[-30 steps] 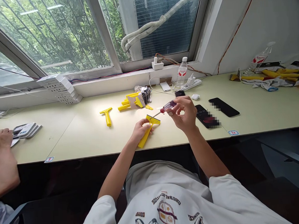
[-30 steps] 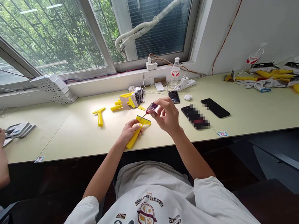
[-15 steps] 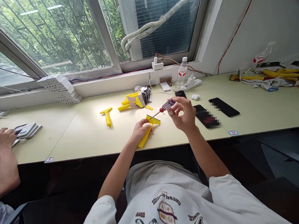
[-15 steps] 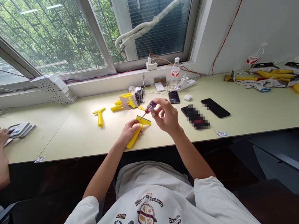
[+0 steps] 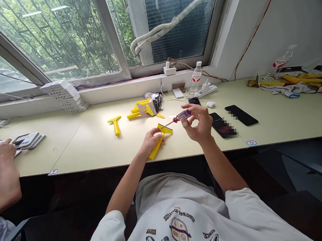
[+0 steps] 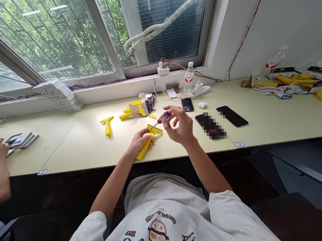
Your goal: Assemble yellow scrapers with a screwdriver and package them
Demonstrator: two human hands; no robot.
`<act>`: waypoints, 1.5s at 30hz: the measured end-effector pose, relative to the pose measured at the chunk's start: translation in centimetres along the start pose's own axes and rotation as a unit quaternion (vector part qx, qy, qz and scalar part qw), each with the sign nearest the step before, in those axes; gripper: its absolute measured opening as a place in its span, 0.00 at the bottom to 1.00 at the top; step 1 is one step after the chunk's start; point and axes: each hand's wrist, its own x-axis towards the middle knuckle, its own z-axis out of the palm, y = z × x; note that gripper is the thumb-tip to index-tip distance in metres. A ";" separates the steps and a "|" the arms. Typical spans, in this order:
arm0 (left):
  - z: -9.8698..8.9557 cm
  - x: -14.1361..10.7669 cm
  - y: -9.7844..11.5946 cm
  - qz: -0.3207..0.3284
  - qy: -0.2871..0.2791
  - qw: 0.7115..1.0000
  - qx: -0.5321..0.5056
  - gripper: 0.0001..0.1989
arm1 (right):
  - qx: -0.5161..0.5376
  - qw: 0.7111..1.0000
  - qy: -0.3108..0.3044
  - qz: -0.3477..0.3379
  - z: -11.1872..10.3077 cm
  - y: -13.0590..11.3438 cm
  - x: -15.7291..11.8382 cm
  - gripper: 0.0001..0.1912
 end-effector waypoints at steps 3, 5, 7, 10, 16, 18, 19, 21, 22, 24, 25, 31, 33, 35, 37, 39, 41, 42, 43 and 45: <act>0.0 0.0 0.0 -0.003 0.003 1.000 -0.001 0.20 | -0.007 1.000 0.007 0.002 0.0 0.2 -0.1 0.17; 0.0 0.0 0.0 -0.004 0.004 1.000 0.001 0.21 | -0.014 1.000 0.022 0.004 0.2 0.7 -0.1 0.18; 0.0 0.0 0.0 -0.005 0.004 1.000 0.002 0.21 | -0.025 0.999 0.035 0.004 0.3 1.0 -0.2 0.19; -0.1 0.1 -0.2 -0.001 0.001 1.000 0.002 0.21 | -0.029 0.999 0.032 -0.002 0.2 1.1 -0.3 0.18; -0.2 0.2 -0.4 0.003 0.001 1.000 0.003 0.22 | -0.001 1.000 0.021 -0.013 0.1 0.6 -0.2 0.16; -0.2 0.2 -0.3 0.000 0.001 1.000 0.002 0.22 | 0.003 1.000 0.027 -0.015 0.1 0.7 -0.2 0.15; -0.1 0.1 -0.3 -0.001 0.001 1.000 0.001 0.22 | 0.002 0.999 0.030 -0.014 0.2 0.8 -0.2 0.16; 0.0 0.1 -0.1 -0.003 0.000 1.000 -0.001 0.22 | -0.001 0.999 0.038 -0.012 0.3 0.9 -0.3 0.17; 0.0 0.0 0.0 -0.004 -0.001 1.000 -0.002 0.23 | 0.000 0.999 0.042 -0.011 0.3 1.0 -0.3 0.18; 0.1 0.0 0.1 -0.004 -0.001 1.000 -0.001 0.22 | 0.003 0.999 0.048 -0.012 0.3 0.9 -0.3 0.19; 0.1 0.0 0.1 -0.005 -0.002 1.000 0.000 0.22 | 0.002 0.999 0.047 -0.013 0.3 0.9 -0.3 0.19; -0.1 0.2 -0.3 -0.001 -0.001 1.000 0.000 0.22 | 0.014 1.000 0.009 -0.011 0.0 0.5 -0.3 0.16; -0.1 0.2 -0.4 -0.001 -0.001 1.000 -0.003 0.23 | 0.016 1.000 0.011 -0.006 0.1 0.6 -0.3 0.16; -0.2 0.3 -0.4 -0.003 0.001 1.000 -0.005 0.23 | 0.012 1.000 0.019 -0.001 0.2 0.7 -0.3 0.16; -0.1 0.2 -0.4 -0.004 0.002 1.000 -0.006 0.23 | 0.008 1.000 0.030 0.003 0.3 0.8 -0.3 0.17; -0.1 0.2 -0.3 -0.003 0.001 1.000 -0.005 0.22 | 0.006 0.999 0.036 0.005 0.5 1.0 -0.4 0.18; -0.1 0.1 -0.2 -0.002 -0.002 1.000 -0.003 0.22 | 0.005 0.999 0.035 0.009 0.5 1.0 -0.5 0.18; -0.1 0.1 -0.2 -0.002 -0.002 1.000 -0.002 0.22 | 0.004 0.999 0.035 0.010 0.5 1.0 -0.5 0.19; -0.1 0.2 -0.3 -0.001 -0.003 1.000 -0.002 0.22 | 0.003 0.999 0.035 0.011 0.5 0.9 -0.4 0.19; -0.2 0.2 -0.3 0.001 -0.004 1.000 0.000 0.22 | 0.007 1.000 0.029 0.009 0.3 0.7 -0.4 0.18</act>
